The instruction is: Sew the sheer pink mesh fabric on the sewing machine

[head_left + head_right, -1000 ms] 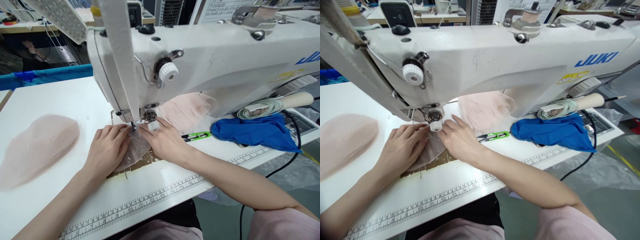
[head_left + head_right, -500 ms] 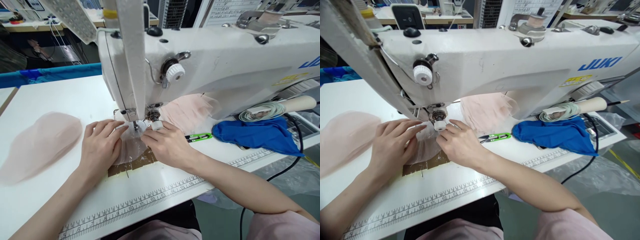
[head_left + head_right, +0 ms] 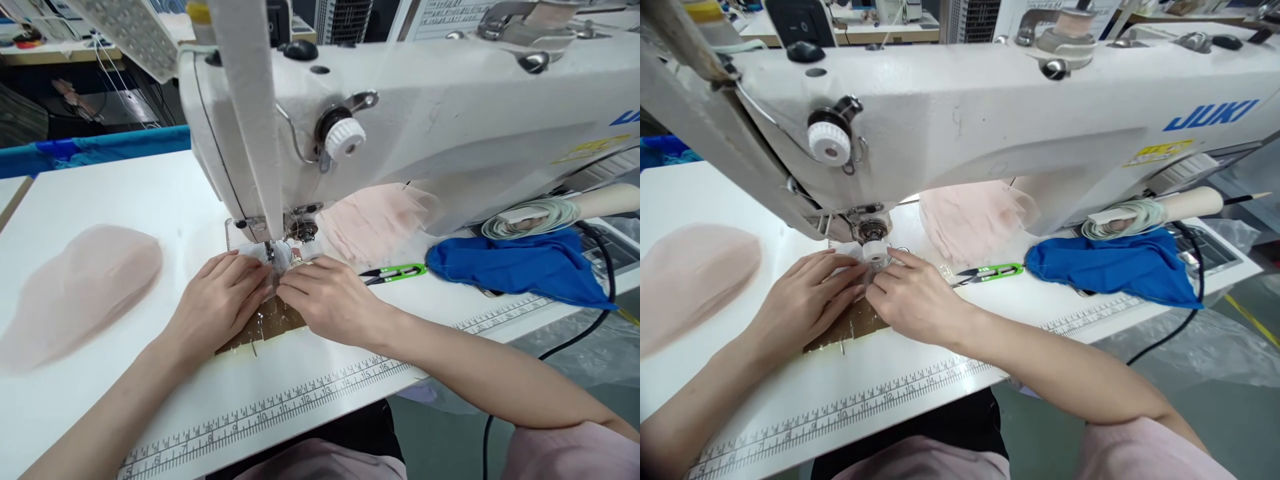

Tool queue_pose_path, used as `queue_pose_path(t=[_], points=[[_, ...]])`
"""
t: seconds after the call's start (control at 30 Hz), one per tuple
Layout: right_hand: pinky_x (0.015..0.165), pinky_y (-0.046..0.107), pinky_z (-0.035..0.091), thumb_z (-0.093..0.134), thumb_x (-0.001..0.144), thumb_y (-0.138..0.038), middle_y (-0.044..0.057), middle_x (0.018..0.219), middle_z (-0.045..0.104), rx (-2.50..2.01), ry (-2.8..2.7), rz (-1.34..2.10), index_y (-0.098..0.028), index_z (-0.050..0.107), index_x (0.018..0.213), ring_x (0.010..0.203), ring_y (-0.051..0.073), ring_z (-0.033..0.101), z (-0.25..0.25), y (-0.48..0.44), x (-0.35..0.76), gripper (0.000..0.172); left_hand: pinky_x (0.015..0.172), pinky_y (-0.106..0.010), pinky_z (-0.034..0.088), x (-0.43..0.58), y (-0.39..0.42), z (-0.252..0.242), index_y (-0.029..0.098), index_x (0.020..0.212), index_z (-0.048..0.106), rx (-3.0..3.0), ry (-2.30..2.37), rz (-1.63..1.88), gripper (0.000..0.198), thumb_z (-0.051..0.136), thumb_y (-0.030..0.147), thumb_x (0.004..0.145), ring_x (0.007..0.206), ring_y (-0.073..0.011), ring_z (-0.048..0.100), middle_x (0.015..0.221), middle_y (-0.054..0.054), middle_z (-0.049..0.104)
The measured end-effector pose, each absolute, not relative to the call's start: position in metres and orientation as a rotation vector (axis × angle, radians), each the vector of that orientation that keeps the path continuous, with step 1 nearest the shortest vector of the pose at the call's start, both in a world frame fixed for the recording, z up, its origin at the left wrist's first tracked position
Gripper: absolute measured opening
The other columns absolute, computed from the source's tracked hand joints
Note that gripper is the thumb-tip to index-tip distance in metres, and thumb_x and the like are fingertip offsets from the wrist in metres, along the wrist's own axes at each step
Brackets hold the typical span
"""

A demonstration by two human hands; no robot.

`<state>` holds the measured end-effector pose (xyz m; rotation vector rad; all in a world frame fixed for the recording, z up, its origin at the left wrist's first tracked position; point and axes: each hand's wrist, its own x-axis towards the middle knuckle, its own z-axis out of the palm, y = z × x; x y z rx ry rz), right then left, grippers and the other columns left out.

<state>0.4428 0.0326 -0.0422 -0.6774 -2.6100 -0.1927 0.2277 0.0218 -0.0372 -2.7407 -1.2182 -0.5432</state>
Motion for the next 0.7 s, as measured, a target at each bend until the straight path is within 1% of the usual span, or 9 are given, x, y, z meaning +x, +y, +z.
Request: queue_pose_path(t=[0.1, 0.2, 0.27, 0.33, 0.4, 0.47, 0.57, 0.7], points=[[0.1, 0.035, 0.044, 0.04, 0.09, -0.003, 0.002, 0.079, 0.07, -0.714, -2.582, -0.26, -0.016, 0.067, 0.081, 0.073, 0.015, 0.062, -0.042, 0.036, 0.444, 0.031, 0.097, -0.046, 0.048, 0.23, 0.023, -0.041, 0.013, 0.118, 0.065, -2.726, -1.221, -0.518, 0.034, 0.046, 0.031, 0.096, 0.098, -0.0253, 0.061, 0.105, -0.012, 0.066], [0.103, 0.036, 0.04, 0.04, 0.087, -0.001, 0.004, 0.085, 0.07, -0.78, -2.582, -0.292, -0.015, 0.066, 0.086, 0.08, 0.017, 0.062, -0.043, 0.04, 0.444, 0.029, 0.1, -0.048, 0.045, 0.23, 0.021, -0.043, 0.015, 0.12, 0.064, -2.721, -1.224, -0.489, 0.037, 0.047, 0.036, 0.096, 0.101, -0.0267, 0.06, 0.108, -0.012, 0.065], [0.105, 0.038, 0.038, 0.039, 0.086, -0.001, 0.008, 0.098, 0.071, -0.84, -2.597, -0.268, -0.013, 0.066, 0.093, 0.091, 0.019, 0.063, -0.045, 0.043, 0.444, 0.03, 0.105, -0.049, 0.043, 0.23, 0.018, -0.045, 0.013, 0.122, 0.064, -2.712, -1.224, -0.471, 0.04, 0.049, 0.04, 0.095, 0.11, -0.029, 0.059, 0.117, -0.015, 0.064], [0.107, 0.04, 0.036, 0.038, 0.087, -0.002, 0.012, 0.112, 0.069, -0.877, -2.609, -0.228, -0.009, 0.064, 0.106, 0.107, 0.021, 0.061, -0.047, 0.045, 0.444, 0.032, 0.11, -0.049, 0.039, 0.23, 0.015, -0.046, 0.01, 0.126, 0.061, -2.703, -1.214, -0.453, 0.047, 0.049, 0.043, 0.095, 0.12, -0.0311, 0.056, 0.128, -0.018, 0.061], [0.109, 0.041, 0.035, 0.037, 0.088, -0.004, 0.015, 0.119, 0.067, -0.894, -2.619, -0.202, -0.004, 0.057, 0.12, 0.12, 0.023, 0.056, -0.048, 0.047, 0.445, 0.038, 0.113, -0.048, 0.036, 0.232, 0.013, -0.048, 0.006, 0.131, 0.056, -2.692, -1.197, -0.432, 0.053, 0.048, 0.045, 0.095, 0.128, -0.0318, 0.052, 0.132, -0.02, 0.06], [0.11, 0.043, 0.034, 0.037, 0.089, -0.004, 0.016, 0.122, 0.066, -0.923, -2.629, -0.207, -0.002, 0.053, 0.127, 0.127, 0.024, 0.052, -0.048, 0.047, 0.444, 0.041, 0.115, -0.049, 0.034, 0.234, 0.011, -0.05, 0.004, 0.133, 0.054, -2.671, -1.186, -0.406, 0.057, 0.047, 0.046, 0.096, 0.131, -0.0319, 0.05, 0.132, -0.02, 0.06], [0.112, 0.045, 0.033, 0.039, 0.089, -0.006, 0.016, 0.125, 0.065, -0.974, -2.653, -0.235, -0.004, 0.055, 0.125, 0.13, 0.024, 0.05, -0.047, 0.047, 0.444, 0.039, 0.116, -0.051, 0.031, 0.236, 0.01, -0.052, 0.003, 0.132, 0.055, -2.628, -1.176, -0.373, 0.059, 0.048, 0.048, 0.095, 0.13, -0.0329, 0.051, 0.132, -0.021, 0.06], [0.114, 0.045, 0.03, 0.039, 0.09, -0.007, 0.014, 0.122, 0.068, -0.987, -2.66, -0.257, -0.006, 0.057, 0.123, 0.129, 0.023, 0.051, -0.047, 0.047, 0.443, 0.038, 0.117, -0.052, 0.028, 0.238, 0.009, -0.052, 0.003, 0.131, 0.055, -2.593, -1.16, -0.364, 0.059, 0.047, 0.05, 0.095, 0.128, -0.0326, 0.053, 0.131, -0.02, 0.06]])
